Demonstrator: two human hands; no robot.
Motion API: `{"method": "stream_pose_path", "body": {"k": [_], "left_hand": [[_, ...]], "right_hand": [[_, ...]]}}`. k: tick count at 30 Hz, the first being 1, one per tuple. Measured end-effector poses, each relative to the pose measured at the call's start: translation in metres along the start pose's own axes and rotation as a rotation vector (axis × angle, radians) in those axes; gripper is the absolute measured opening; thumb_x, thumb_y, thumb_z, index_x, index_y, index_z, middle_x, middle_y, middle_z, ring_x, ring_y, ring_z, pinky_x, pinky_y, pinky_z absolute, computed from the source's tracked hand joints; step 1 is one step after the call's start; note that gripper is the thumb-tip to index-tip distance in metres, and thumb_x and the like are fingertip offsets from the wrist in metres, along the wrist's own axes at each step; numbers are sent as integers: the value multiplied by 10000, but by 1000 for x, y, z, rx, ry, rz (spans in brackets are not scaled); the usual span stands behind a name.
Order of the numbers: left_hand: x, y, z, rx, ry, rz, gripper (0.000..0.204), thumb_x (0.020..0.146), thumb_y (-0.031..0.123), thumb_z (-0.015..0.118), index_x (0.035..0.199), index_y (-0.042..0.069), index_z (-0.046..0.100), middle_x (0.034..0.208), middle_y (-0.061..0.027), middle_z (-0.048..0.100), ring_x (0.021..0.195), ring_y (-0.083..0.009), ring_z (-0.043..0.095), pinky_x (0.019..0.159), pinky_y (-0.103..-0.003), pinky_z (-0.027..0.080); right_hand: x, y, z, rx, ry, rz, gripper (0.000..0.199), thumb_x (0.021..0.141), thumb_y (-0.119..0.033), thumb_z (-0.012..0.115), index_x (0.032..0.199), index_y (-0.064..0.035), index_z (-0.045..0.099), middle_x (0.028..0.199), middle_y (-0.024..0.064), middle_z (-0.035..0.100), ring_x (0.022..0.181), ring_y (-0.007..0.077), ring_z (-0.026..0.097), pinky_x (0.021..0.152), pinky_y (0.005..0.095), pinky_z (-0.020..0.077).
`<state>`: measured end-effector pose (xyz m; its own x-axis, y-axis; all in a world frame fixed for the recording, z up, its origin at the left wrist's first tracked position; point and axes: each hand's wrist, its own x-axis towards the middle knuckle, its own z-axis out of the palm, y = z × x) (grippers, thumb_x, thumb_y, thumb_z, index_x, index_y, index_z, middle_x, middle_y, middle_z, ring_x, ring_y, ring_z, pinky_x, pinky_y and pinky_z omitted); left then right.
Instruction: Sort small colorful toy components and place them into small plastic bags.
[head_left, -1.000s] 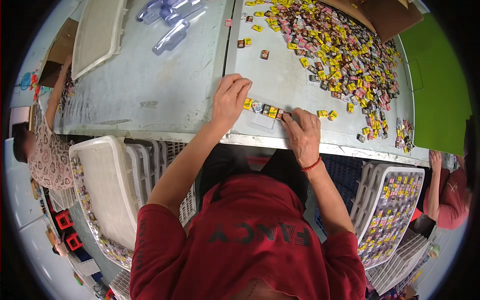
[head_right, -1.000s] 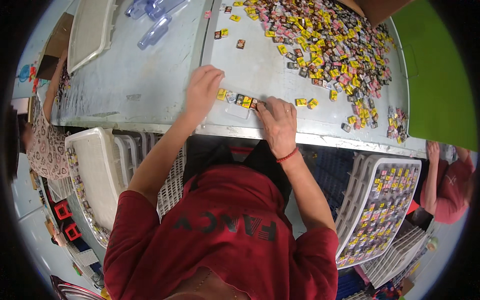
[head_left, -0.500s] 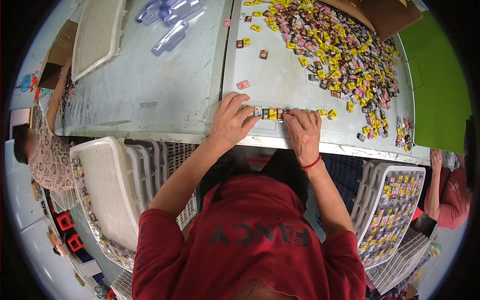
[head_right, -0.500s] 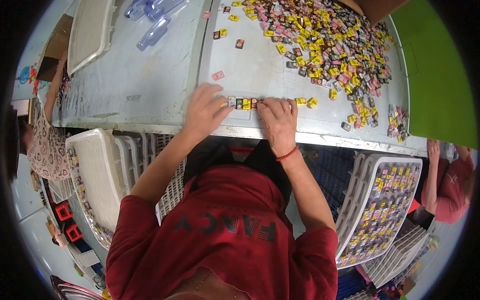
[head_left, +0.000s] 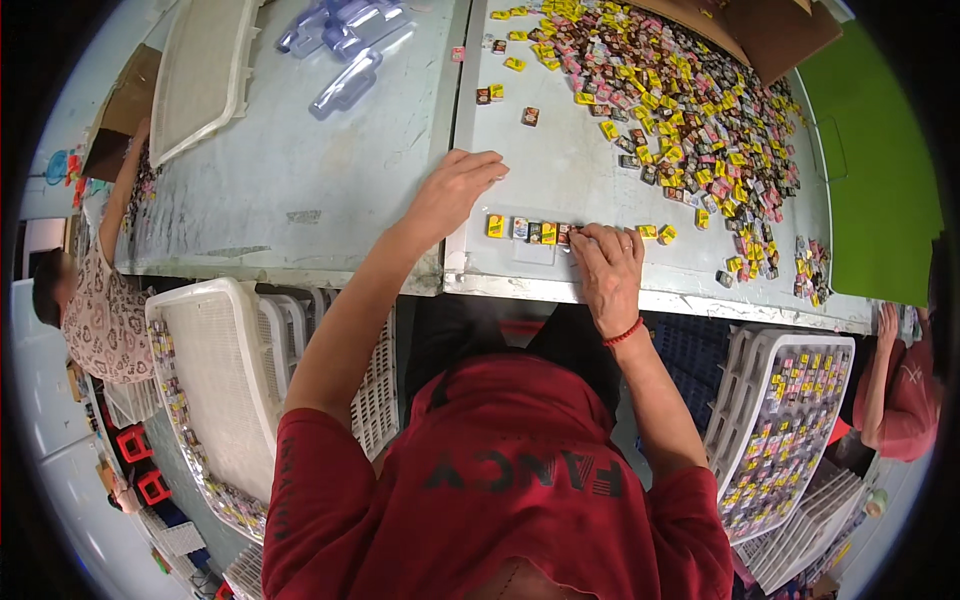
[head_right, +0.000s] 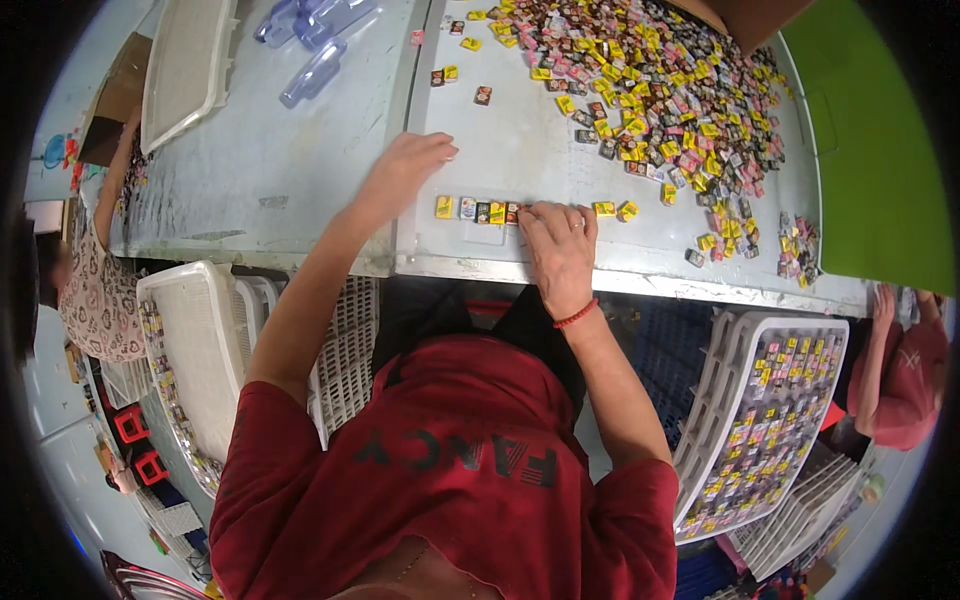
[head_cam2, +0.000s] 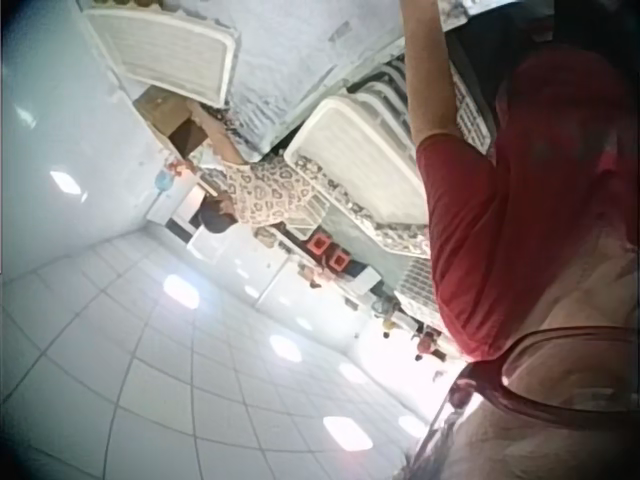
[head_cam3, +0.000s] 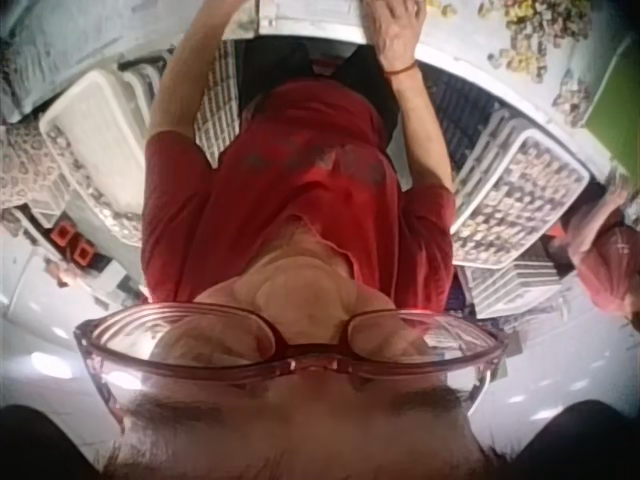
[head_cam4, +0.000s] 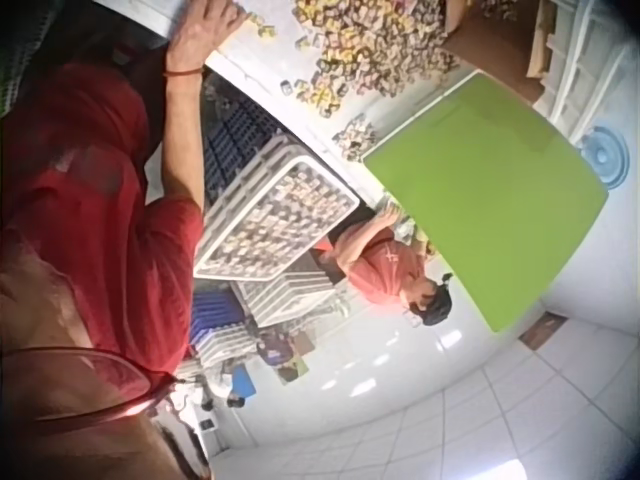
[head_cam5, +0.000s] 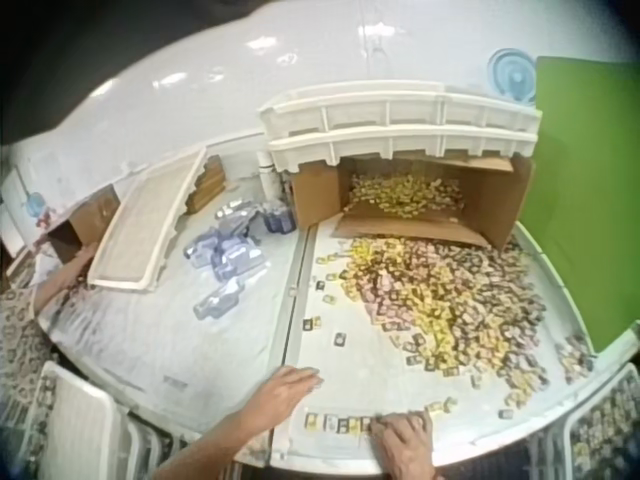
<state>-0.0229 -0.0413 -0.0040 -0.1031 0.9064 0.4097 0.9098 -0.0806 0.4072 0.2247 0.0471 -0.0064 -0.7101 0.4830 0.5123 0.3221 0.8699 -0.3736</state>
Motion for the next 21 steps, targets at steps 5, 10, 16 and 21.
{"method": "stream_pose_path", "body": {"k": [5,10,16,21], "left_hand": [[-3,3,-3,9,-31,-31,189,822,59,627,1008,27,649,1053,-123,631,940,-296,594,826,-361,491],[-26,27,-6,-21,166,-286,175,765,24,663,933,35,616,912,-97,617,811,-283,604,687,-354,517],[-51,29,-8,190,159,-9,265,768,8,634,1032,10,618,1045,-106,623,909,-282,590,779,-351,509],[-61,43,-19,219,62,-34,318,780,-3,605,1098,-8,617,1136,-118,612,975,-287,581,827,-354,499]], "right_hand": [[0,-1,1,9,1,14,209,794,-54,668,1002,-68,671,988,58,602,935,229,569,938,400,393],[7,-9,-3,18,24,-5,264,772,-102,702,1033,-90,665,1047,61,595,1004,265,545,946,430,385],[26,-31,10,-11,-156,-153,381,796,-173,691,1168,-135,617,1217,41,564,1172,292,471,1010,499,336],[17,-23,24,26,-212,-155,387,809,-188,682,1185,-130,612,1241,51,558,1186,309,461,1022,495,334]]}}
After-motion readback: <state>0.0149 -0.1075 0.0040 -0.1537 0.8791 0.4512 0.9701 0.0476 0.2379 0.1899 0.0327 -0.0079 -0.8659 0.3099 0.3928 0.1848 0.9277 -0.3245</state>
